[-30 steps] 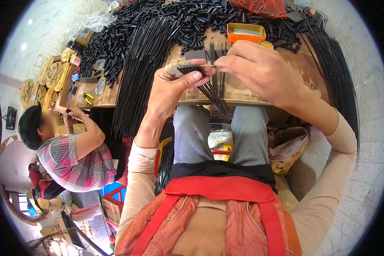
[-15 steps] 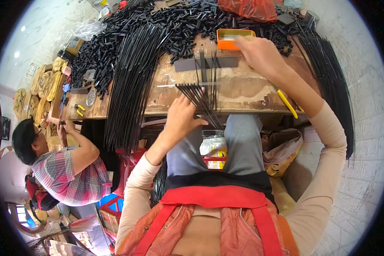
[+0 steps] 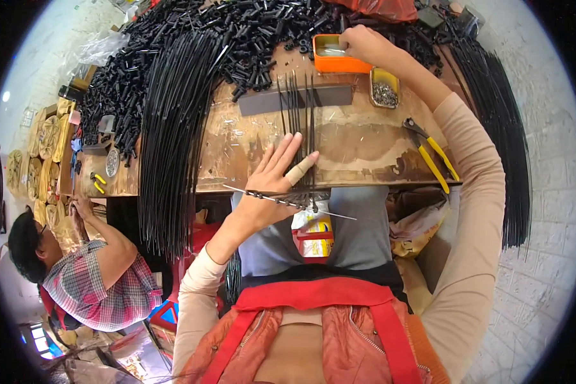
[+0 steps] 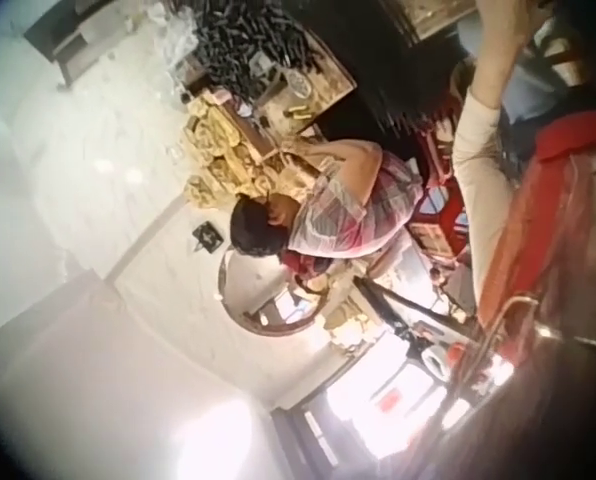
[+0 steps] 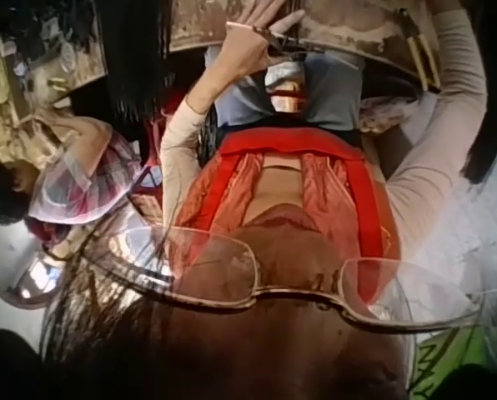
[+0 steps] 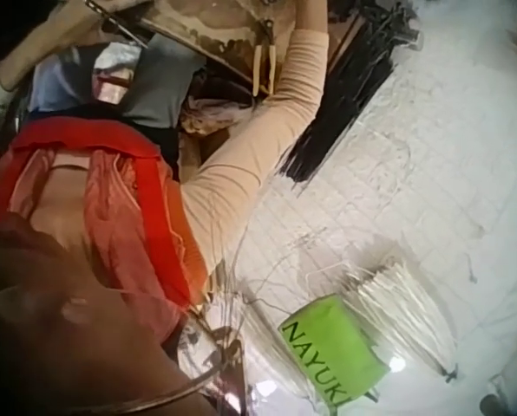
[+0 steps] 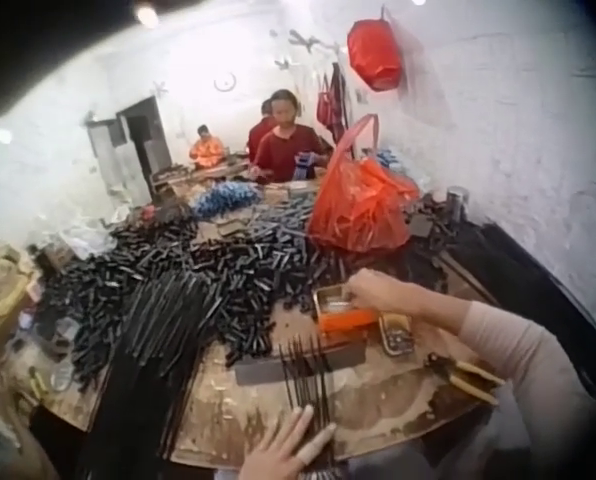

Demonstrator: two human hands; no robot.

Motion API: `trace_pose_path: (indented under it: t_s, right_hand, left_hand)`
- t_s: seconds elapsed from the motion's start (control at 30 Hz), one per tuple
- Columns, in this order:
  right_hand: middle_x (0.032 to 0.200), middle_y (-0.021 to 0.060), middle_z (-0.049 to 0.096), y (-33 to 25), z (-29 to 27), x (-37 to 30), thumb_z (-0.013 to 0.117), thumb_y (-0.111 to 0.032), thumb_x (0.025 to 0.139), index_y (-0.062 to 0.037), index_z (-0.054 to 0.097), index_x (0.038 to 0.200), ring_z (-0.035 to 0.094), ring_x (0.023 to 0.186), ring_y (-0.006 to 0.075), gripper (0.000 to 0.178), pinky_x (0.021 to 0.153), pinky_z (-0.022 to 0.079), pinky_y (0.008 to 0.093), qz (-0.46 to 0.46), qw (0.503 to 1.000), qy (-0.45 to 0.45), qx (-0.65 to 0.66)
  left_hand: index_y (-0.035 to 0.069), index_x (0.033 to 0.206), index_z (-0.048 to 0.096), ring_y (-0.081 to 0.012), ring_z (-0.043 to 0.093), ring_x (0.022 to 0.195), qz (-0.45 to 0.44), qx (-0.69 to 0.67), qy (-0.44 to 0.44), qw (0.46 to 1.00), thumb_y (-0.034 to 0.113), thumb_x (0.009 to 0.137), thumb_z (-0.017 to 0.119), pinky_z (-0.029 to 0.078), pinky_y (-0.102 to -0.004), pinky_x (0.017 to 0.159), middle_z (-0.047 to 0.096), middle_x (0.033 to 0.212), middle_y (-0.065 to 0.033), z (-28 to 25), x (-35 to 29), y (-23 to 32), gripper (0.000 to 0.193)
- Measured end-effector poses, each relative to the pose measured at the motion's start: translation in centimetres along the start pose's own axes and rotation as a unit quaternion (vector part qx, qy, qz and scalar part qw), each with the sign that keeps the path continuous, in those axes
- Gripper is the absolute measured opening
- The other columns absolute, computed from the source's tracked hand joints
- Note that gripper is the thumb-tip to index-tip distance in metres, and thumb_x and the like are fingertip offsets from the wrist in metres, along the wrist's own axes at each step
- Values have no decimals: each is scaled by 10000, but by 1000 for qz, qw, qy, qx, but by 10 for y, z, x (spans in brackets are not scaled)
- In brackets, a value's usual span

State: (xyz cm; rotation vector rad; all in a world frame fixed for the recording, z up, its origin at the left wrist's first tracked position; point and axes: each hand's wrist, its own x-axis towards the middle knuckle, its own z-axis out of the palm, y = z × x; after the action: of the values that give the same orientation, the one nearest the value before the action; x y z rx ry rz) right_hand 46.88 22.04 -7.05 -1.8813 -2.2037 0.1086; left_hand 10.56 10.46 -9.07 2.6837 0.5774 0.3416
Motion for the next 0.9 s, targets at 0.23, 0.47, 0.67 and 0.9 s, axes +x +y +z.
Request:
trace_pose_path:
  t_s: [0.23,0.47,0.67,0.9]
  right_hand:
    - [823,193,667,-1,-3,-2,660,-104,765,-30,683,869,657,811,350,130,736,516,410,11,998,32,-57]
    - [823,168,647,-12,-23,-13,619,-123,823,-40,647,890,636,823,349,110,715,504,434,56,990,97,-89]
    - [751,145,601,-78,-4,-47,596,-56,845,-7,568,960,596,690,295,128,655,482,368,-47,975,145,164]
    - [768,131,592,-84,10,-51,618,-54,820,-33,601,1017,607,731,329,199,671,498,396,-69,987,144,-2]
  left_hand:
    - [139,1435,416,-339,242,1426,10,30,44,999,335,637,816,242,-464,1152,273,1524,-191,10,4,-2,914]
    - [205,1454,388,-332,246,1425,27,18,56,998,335,673,799,232,-451,1160,255,1533,-180,4,12,-4,892]
    - [196,1453,398,-340,247,1423,25,106,36,993,421,718,759,228,-457,1161,260,1532,-184,3,16,-6,850]
    - [186,1464,379,-355,244,1423,20,82,36,996,399,800,669,232,-478,1151,239,1542,-181,4,17,-10,756]
